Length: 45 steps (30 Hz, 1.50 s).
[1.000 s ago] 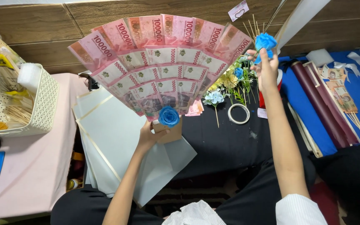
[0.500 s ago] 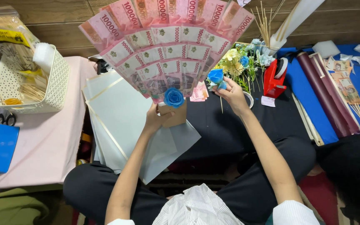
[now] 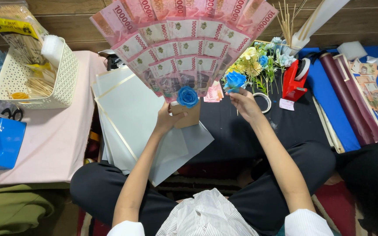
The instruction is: Assembling a money bouquet by attaching banknotes to sticks and arranging them with decorative flowers.
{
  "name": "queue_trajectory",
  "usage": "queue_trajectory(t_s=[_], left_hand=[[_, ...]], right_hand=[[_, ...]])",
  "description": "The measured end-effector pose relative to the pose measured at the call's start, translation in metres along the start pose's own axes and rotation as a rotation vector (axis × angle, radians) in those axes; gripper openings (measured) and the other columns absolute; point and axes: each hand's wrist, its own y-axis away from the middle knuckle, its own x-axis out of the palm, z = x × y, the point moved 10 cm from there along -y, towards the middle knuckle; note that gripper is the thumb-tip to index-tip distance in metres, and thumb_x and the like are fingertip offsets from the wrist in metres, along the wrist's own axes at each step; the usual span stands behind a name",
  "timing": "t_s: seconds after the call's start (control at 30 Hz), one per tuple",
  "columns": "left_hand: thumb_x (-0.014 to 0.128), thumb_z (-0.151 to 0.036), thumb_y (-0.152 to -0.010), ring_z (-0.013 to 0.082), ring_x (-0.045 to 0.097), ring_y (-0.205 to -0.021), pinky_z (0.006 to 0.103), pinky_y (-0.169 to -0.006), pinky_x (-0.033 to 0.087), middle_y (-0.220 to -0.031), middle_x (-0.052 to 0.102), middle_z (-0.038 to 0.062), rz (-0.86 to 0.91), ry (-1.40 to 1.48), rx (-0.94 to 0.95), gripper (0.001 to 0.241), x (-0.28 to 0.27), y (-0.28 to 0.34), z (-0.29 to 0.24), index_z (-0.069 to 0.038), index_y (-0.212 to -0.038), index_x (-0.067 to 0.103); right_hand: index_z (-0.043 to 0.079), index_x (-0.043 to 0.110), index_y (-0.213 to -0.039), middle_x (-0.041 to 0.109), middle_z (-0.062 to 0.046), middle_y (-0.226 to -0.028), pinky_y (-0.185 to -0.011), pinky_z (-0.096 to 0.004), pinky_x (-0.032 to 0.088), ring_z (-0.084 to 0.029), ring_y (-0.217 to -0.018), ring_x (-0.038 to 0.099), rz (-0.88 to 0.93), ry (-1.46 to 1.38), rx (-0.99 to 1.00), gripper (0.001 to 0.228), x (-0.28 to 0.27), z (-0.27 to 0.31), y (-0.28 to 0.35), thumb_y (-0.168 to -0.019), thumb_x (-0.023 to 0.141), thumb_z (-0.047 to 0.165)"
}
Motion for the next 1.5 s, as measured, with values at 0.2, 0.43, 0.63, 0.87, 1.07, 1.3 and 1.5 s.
queue_trajectory(t_s=[0.2,0.43,0.63,0.87,1.07,1.3,1.5], left_hand=[[0.094,-0.025,-0.069,0.0347,0.057,-0.128,0.0438,-0.108,0.046,-0.134,0.060,0.015,-0.001,-0.004,0.000,0.089,0.000,-0.004,0.008,-0.009,-0.143,0.047],[0.094,-0.029,-0.069,0.0357,0.057,-0.127,0.0443,-0.107,0.046,-0.133,0.061,0.017,-0.007,-0.025,-0.001,0.089,-0.001,-0.006,0.011,-0.008,-0.142,0.048],[0.095,-0.029,-0.069,0.0361,0.056,-0.128,0.0447,-0.108,0.045,-0.135,0.060,0.016,0.012,-0.002,0.006,0.092,0.001,-0.003,0.004,-0.007,-0.144,0.046],[0.095,-0.030,-0.069,0.0350,0.056,-0.129,0.0433,-0.109,0.045,-0.136,0.060,0.015,0.012,-0.025,-0.007,0.093,0.000,-0.002,0.004,-0.009,-0.145,0.046],[0.095,-0.028,-0.069,0.0344,0.057,-0.126,0.0434,-0.107,0.045,-0.132,0.062,0.014,0.007,-0.006,0.014,0.088,0.000,-0.006,0.012,-0.009,-0.141,0.049],[0.095,-0.027,-0.069,0.0349,0.058,-0.126,0.0432,-0.108,0.045,-0.132,0.062,0.015,0.000,-0.010,0.003,0.087,0.000,-0.006,0.012,-0.007,-0.140,0.049],[0.095,-0.025,-0.069,0.0348,0.059,-0.124,0.0435,-0.107,0.045,-0.128,0.063,0.015,-0.007,-0.009,0.012,0.082,-0.002,-0.006,0.012,-0.007,-0.137,0.051]], right_hand=[[0.000,0.055,-0.124,0.069,-0.011,-0.090,-0.067,-0.026,0.063,-0.016,-0.070,0.073,-0.014,0.255,0.036,0.041,-0.011,-0.025,-0.009,-0.090,0.076,0.009],[-0.014,0.051,-0.126,0.070,-0.026,-0.092,-0.069,-0.034,0.065,-0.030,-0.073,0.076,-0.030,0.467,0.182,0.045,-0.070,-0.108,-0.037,-0.087,0.070,-0.003],[-0.016,0.045,-0.139,0.059,-0.042,-0.123,-0.095,-0.046,0.060,-0.044,-0.108,0.069,-0.033,0.286,0.268,0.045,-0.064,-0.108,-0.024,-0.095,0.048,-0.008],[-0.007,0.047,-0.142,0.058,-0.029,-0.136,-0.100,-0.036,0.056,-0.033,-0.115,0.067,-0.001,0.219,0.339,0.049,-0.069,-0.118,-0.017,-0.094,0.049,-0.006],[0.004,0.060,-0.124,0.068,-0.019,-0.128,-0.093,-0.032,0.061,-0.027,-0.106,0.073,-0.016,0.183,0.374,0.030,-0.095,-0.145,-0.032,-0.094,0.059,0.001],[0.007,0.062,-0.115,0.071,-0.021,-0.120,-0.094,-0.038,0.061,-0.031,-0.104,0.074,-0.021,0.138,0.385,0.025,-0.089,-0.153,-0.036,-0.094,0.074,0.015],[0.005,0.067,-0.105,0.073,-0.020,-0.114,-0.092,-0.036,0.061,-0.031,-0.103,0.075,-0.104,0.049,0.425,0.030,-0.095,-0.158,-0.040,-0.093,0.079,0.029]])
